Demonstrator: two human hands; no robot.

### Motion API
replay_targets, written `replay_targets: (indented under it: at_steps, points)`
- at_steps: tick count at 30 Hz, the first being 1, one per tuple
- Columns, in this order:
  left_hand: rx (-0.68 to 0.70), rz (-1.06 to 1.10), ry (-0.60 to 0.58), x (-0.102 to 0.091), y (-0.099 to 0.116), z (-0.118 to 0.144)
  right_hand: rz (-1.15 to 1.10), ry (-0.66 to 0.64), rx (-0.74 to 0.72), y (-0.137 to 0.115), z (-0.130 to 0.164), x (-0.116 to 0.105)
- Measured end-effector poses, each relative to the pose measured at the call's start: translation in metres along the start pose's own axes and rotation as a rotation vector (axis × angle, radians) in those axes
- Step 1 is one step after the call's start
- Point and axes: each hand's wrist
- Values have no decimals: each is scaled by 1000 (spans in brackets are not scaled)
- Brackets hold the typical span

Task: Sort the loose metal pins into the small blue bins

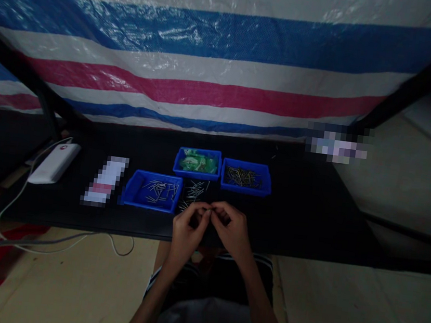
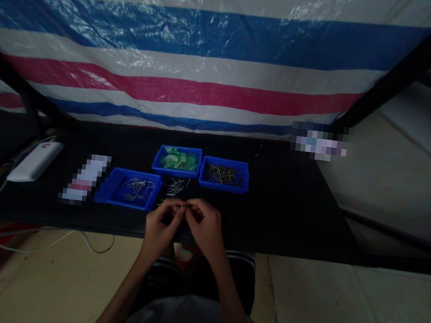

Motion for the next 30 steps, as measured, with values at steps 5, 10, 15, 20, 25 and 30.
replay_targets:
  at_steps: [5, 10, 15, 20, 25, 30]
  points:
    - [0, -8, 4, 0, 1, 0, -17, 3, 0, -1, 0, 0]
    - [10, -2, 7, 1, 0, 1, -20, 11, -6, -2, 0, 0]
    - [23, -13, 13, 0, 1, 1, -6, 4, -23, 0, 1, 0]
    - [33, -12, 9, 0, 2, 0, -13, -2, -17, 2, 1, 0]
    - [33, -1, 14, 1, 0, 1, -12, 0, -22, 2, 1, 1]
    - [32, -7, 21, 1, -1, 1, -14, 8, -24, 1, 1, 0]
Point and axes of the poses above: each hand's wrist, its own z-axis away from the middle knuckle, its own x-axis out of the palm, y = z × x, and after that the axes turned 10 degrees about -y, right-handed
